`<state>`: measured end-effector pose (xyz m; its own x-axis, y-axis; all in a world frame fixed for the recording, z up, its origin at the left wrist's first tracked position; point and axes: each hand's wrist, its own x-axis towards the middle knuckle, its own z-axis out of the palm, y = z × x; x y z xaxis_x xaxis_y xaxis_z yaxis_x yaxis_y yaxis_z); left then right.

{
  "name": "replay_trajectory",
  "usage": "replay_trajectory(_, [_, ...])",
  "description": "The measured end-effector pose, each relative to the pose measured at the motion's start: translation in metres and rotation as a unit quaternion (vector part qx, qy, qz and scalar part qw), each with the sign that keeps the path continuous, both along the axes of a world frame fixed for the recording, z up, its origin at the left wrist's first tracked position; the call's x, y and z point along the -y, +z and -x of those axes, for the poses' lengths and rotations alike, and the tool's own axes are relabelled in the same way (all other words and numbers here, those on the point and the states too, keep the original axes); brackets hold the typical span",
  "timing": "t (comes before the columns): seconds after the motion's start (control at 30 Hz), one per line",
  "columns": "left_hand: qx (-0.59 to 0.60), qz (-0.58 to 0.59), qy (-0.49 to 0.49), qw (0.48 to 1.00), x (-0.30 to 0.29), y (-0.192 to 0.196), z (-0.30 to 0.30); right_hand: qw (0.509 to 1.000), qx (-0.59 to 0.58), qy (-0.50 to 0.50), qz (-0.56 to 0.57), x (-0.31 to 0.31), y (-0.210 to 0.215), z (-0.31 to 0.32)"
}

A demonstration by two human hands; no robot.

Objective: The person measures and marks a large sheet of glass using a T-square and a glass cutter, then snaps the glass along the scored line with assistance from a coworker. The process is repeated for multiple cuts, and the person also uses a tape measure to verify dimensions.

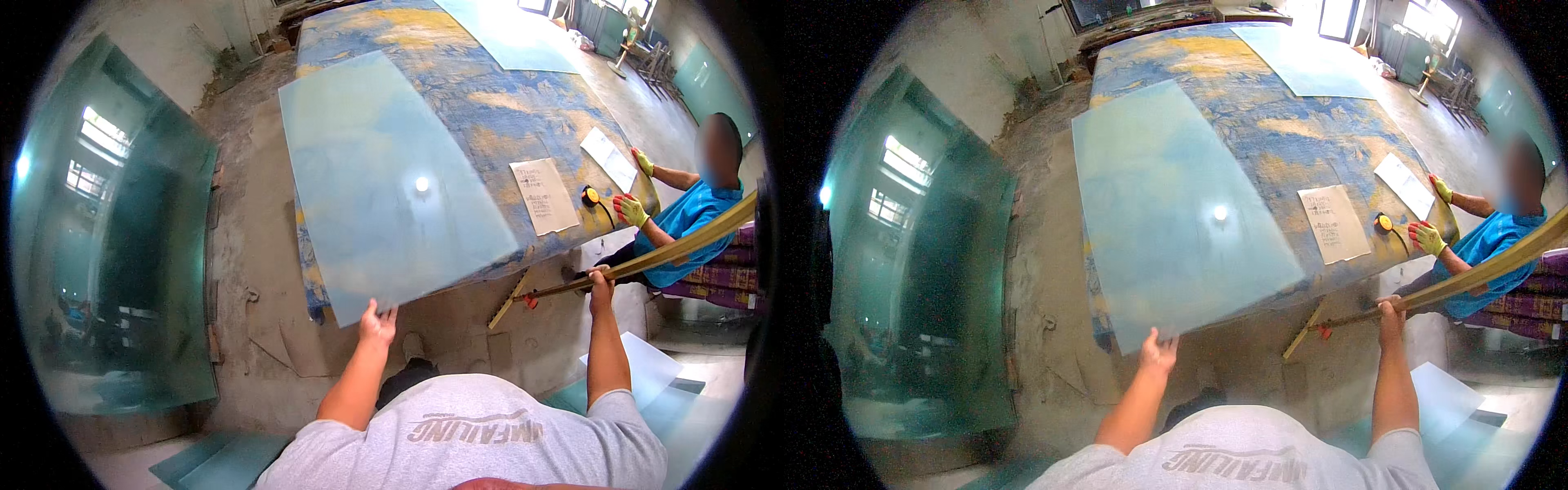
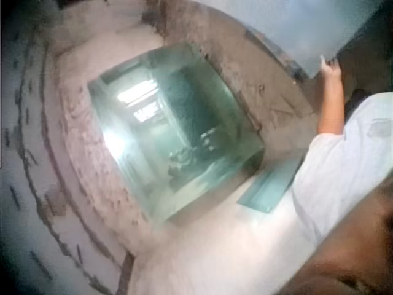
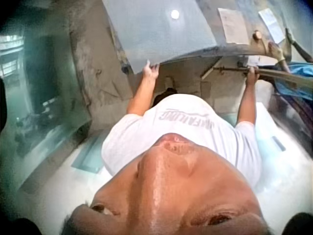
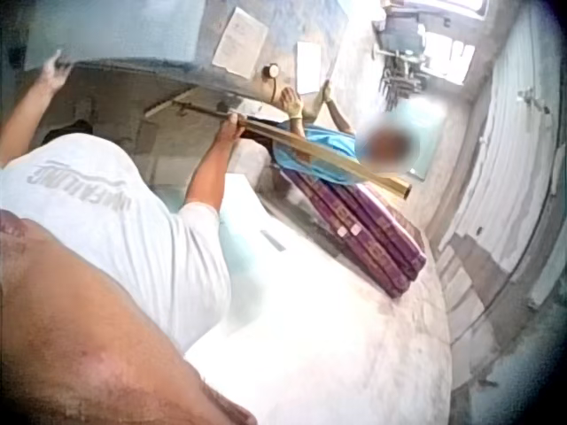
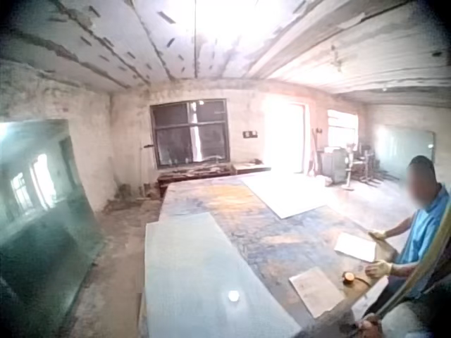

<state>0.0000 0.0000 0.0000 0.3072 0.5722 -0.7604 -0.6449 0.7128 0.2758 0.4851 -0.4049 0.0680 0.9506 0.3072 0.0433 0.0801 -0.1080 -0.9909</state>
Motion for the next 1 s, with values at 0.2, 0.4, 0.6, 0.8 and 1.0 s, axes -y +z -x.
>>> replay_trajectory(0.2, [-0.094, 0.017, -0.016, 0.995, 0.097, -0.02, 0.116, 1.0, -0.019, -0.001, 0.011, 0.061, 0.027, -0.013])
replay_trajectory(0.4, [-0.109, -0.03, -0.015, 0.993, 0.081, -0.018, 0.118, 0.999, -0.002, 0.008, -0.033, 0.076, 0.011, 0.001])
replay_trajectory(0.6, [-0.12, -0.054, -0.001, 0.991, 0.031, -0.031, 0.137, 1.0, -0.007, 0.015, 0.004, 0.076, 0.024, 0.026])
replay_trajectory(0.8, [-0.112, -0.085, -0.052, 0.989, 0.031, -0.025, 0.15, 0.999, 0.006, 0.032, 0.006, 0.062, 0.031, 0.045])
replay_trajectory(1.0, [-0.148, -0.078, -0.243, 0.956, 0.119, -0.019, 0.126, 0.989, 0.046, 0.082, 0.118, 0.077, -0.032, 0.046])
